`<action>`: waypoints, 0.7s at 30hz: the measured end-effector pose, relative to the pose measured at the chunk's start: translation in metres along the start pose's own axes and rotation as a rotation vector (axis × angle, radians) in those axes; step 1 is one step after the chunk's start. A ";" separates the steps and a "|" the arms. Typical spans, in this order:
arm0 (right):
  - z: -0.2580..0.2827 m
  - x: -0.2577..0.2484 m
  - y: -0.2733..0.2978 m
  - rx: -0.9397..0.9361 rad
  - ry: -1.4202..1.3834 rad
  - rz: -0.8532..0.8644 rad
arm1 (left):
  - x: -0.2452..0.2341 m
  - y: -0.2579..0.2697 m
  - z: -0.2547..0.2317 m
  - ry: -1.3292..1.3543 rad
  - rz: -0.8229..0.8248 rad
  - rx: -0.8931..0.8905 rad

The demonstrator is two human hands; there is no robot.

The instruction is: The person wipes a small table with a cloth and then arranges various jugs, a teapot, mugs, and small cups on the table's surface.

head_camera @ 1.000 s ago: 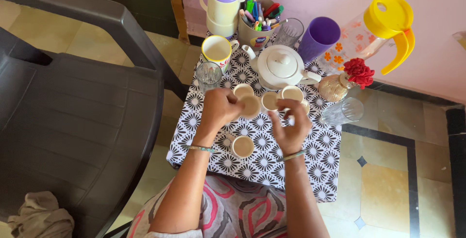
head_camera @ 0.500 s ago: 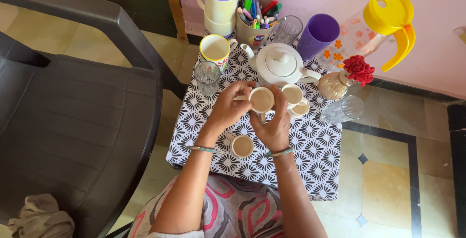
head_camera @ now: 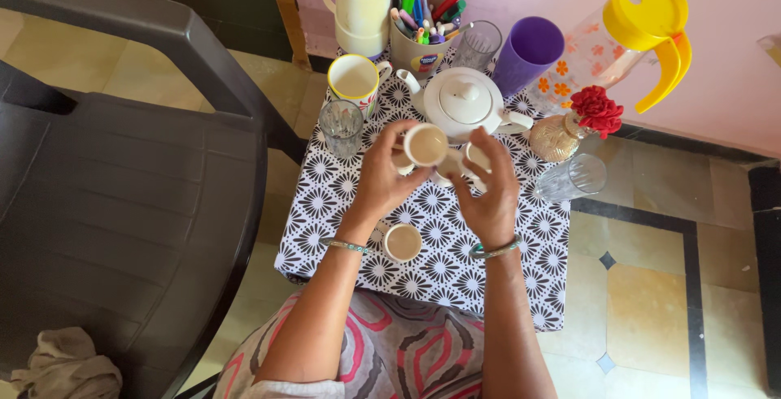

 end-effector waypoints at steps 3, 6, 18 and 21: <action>-0.019 -0.021 0.009 0.096 -0.025 -0.123 | -0.003 0.001 0.013 -0.084 -0.116 -0.043; -0.035 -0.026 0.013 0.155 -0.130 -0.150 | 0.007 0.001 0.024 -0.070 -0.123 -0.090; -0.030 -0.002 0.013 0.240 0.032 0.314 | 0.018 -0.001 0.024 -0.197 -0.093 -0.028; -0.027 0.033 0.022 0.262 0.083 0.717 | 0.021 0.001 0.027 -0.188 -0.071 -0.068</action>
Point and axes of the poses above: each hand's wrist, its own y-axis away from the middle knuckle, its own x-axis out of the palm, z = x × y, the point moved 8 cm from there along -y, towards the middle knuckle, and after that the axes turned 15 degrees about z, right-handed, at the moved point
